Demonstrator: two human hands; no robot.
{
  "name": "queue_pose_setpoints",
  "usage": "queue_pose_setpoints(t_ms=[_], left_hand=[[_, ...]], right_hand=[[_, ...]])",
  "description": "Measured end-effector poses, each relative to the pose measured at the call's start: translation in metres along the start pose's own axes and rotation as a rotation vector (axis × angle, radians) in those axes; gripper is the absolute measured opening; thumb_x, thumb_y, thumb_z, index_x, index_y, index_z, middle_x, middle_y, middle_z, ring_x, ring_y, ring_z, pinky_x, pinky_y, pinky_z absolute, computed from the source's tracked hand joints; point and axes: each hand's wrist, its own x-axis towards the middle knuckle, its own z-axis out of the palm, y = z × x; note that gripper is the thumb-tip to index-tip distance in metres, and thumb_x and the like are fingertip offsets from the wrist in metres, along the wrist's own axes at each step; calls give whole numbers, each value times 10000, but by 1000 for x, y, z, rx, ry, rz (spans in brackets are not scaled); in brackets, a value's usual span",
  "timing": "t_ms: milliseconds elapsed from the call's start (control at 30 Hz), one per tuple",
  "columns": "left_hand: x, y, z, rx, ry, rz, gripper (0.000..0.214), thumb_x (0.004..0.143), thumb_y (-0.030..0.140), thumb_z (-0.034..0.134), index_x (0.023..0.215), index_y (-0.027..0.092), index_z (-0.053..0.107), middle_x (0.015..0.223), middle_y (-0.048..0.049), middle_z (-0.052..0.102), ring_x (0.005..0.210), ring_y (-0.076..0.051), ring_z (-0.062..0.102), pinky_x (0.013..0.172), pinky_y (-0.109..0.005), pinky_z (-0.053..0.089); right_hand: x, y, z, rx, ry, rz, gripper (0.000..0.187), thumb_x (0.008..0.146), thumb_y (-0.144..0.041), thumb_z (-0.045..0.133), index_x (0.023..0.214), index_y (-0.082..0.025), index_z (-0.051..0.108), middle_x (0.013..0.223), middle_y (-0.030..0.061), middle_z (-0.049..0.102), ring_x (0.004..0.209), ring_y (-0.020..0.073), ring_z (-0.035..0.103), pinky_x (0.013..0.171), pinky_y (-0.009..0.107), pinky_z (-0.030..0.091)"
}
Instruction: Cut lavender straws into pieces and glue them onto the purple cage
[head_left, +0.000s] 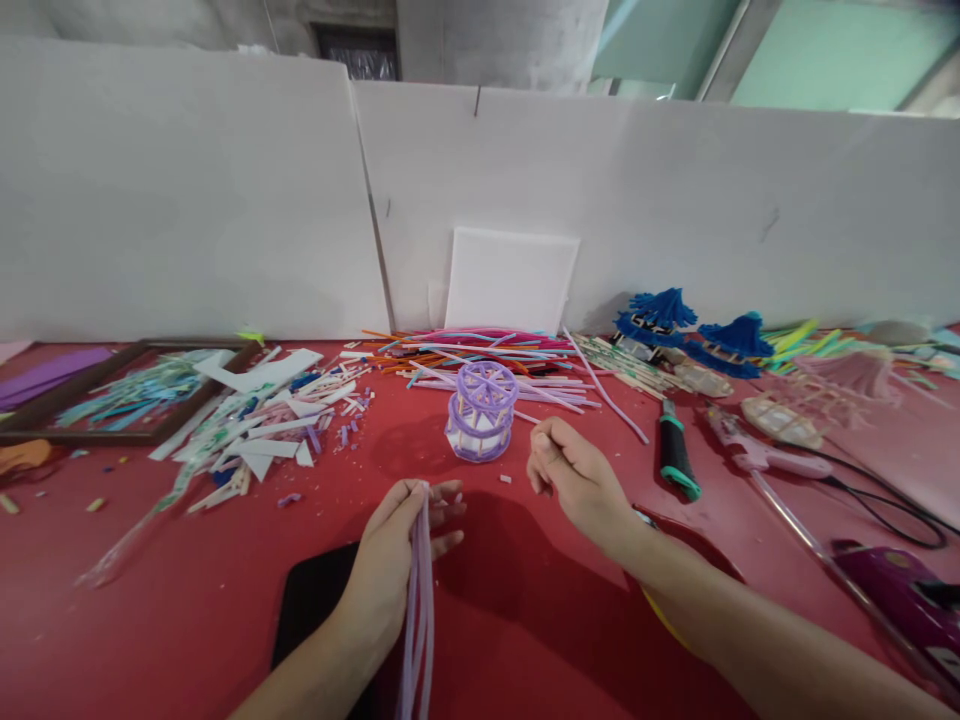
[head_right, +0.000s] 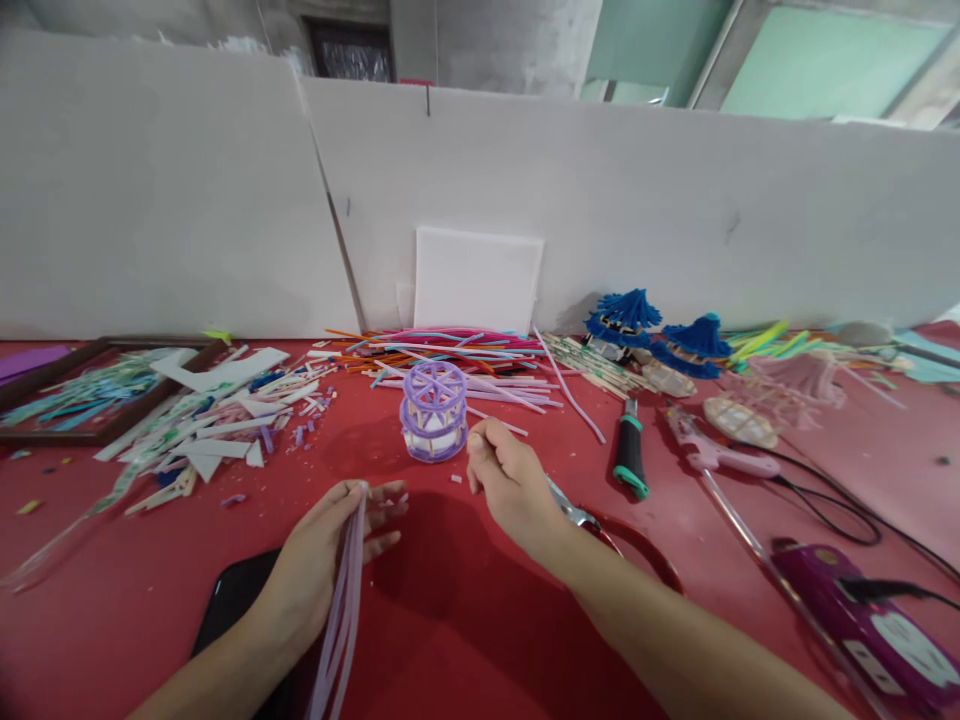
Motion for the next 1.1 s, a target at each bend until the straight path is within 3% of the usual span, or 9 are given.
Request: queue_pose_setpoints(t_ms=[133,233,367,567,767,900,933,1000,1100], left_hand=[[-3,0,-2,63,-13,47,88,812,217,583,736,174,567,996,-72,730,637,-165,655,502,-293,548],[-3,-1,-2,48,-35,40,101,810,230,585,730,169,570,888,-63,737,546,-134,621,471,-247,509],[-4,-3,-3,32,-90,0,121,808,243,591,718,161,591,716,-45,709,524,-135,618,475,-231,486],[-3,-7,-8,-59,-188,3,155,785,281,609,695,160,574,678,-22,678,537,-140,617,485,-244,487],[1,-8,-5,-89,-129,-53,95,772,241,576,736,153,581,614,-13,645,483,-136,592,441,-239,464],[2,-7,-3,-50,-95,-109,121,824,215,513,735,155,569,601,-12,638,433,-119,571,426,-229,456],[2,-7,-3,-44,-87,-119,126,832,218,508,736,158,562,607,-16,647,430,-118,573,432,-231,463],[3,-7,-3,-35,-69,-131,120,837,230,514,741,165,543,611,-22,662,430,-123,583,442,-238,476],[3,-6,-3,-26,-47,-132,95,822,232,537,747,180,511,607,-26,680,439,-138,599,447,-248,487]], right_hand=[[4,-24,-1,-100,20,-45,359,981,-395,326,670,-220,376,545,-58,407,500,102,431,502,238,340],[18,-55,15,-299,23,-240,375,952,-347,430,607,-214,370,531,-57,386,498,95,395,496,236,313],[59,-96,60,-321,-137,-635,232,926,-248,523,700,-200,552,722,-16,602,713,111,560,680,228,428],[116,-123,124,-340,-169,-664,147,919,-114,498,931,-138,642,931,34,688,903,135,617,819,234,448],[134,-118,147,-351,-92,-622,288,991,-284,385,986,-137,632,902,47,695,893,129,620,789,221,444],[142,-91,162,-563,-306,-522,124,868,-114,557,955,-112,645,904,101,706,852,194,647,743,278,470],[143,-85,163,-574,-346,-523,221,802,-36,592,1008,-103,636,939,112,707,864,200,649,736,274,474],[139,-77,160,-565,-363,-543,377,747,13,610,1105,-103,601,1062,126,683,950,198,631,768,261,471],[121,-75,138,-543,-313,-562,165,876,-129,544,1019,-129,627,1069,103,663,981,170,596,813,252,448]])
